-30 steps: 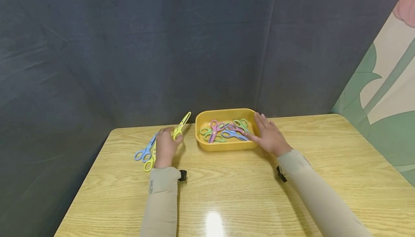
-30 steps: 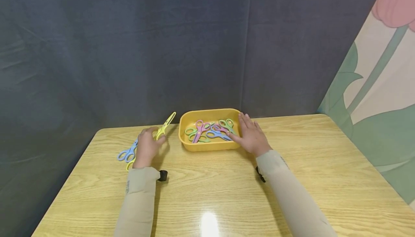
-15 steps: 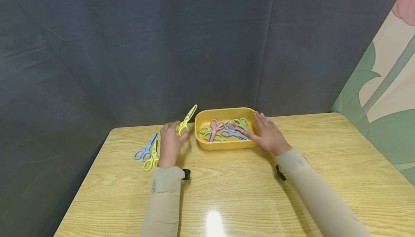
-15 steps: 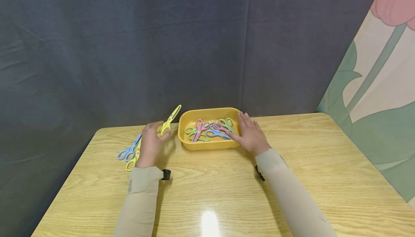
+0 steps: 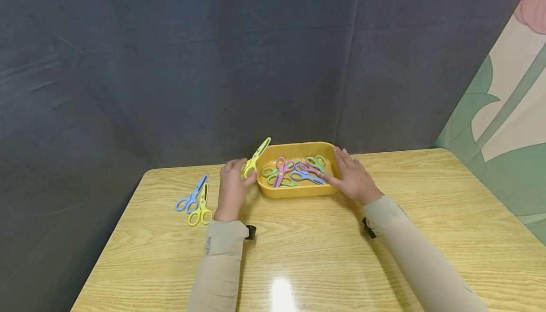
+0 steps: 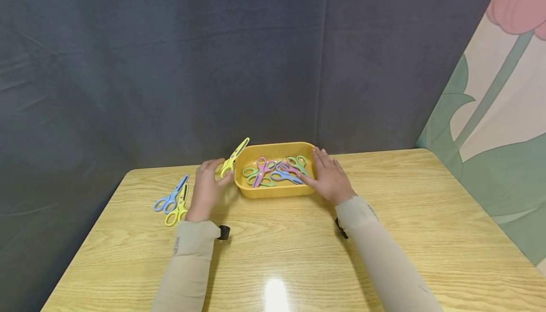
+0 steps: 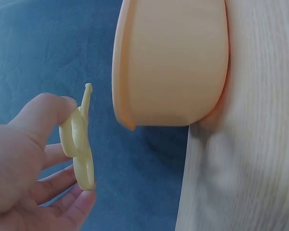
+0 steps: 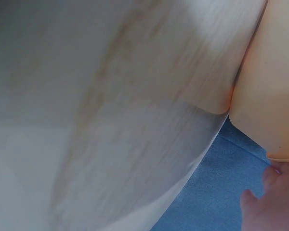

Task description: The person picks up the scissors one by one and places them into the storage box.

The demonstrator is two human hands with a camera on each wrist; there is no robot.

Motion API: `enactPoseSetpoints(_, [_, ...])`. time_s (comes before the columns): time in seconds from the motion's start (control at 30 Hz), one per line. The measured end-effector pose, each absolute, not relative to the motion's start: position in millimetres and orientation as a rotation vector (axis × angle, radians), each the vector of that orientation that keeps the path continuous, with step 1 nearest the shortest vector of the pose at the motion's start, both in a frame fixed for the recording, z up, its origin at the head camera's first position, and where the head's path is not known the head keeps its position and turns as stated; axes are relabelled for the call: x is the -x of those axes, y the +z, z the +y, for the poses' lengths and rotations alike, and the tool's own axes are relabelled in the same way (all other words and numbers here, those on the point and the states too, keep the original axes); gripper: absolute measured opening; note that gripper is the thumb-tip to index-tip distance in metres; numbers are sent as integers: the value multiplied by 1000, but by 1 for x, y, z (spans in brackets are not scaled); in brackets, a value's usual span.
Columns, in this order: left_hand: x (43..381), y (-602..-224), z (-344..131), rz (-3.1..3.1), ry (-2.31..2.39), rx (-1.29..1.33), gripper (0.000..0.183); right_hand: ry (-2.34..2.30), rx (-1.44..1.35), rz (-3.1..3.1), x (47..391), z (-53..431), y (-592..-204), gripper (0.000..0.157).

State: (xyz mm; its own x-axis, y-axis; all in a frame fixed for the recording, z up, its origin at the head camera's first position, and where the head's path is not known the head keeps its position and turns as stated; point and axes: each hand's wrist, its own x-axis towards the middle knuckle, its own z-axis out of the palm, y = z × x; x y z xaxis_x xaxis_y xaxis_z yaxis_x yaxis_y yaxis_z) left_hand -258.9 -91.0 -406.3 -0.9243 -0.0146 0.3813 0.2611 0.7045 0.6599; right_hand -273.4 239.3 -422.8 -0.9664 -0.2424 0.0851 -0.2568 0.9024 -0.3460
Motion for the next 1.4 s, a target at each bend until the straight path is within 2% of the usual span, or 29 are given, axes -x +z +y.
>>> enactPoseSetpoints(1.4, [267,-411,-47,-2626,-951,492,43,562,-409,-3026,272,239,-422,94])
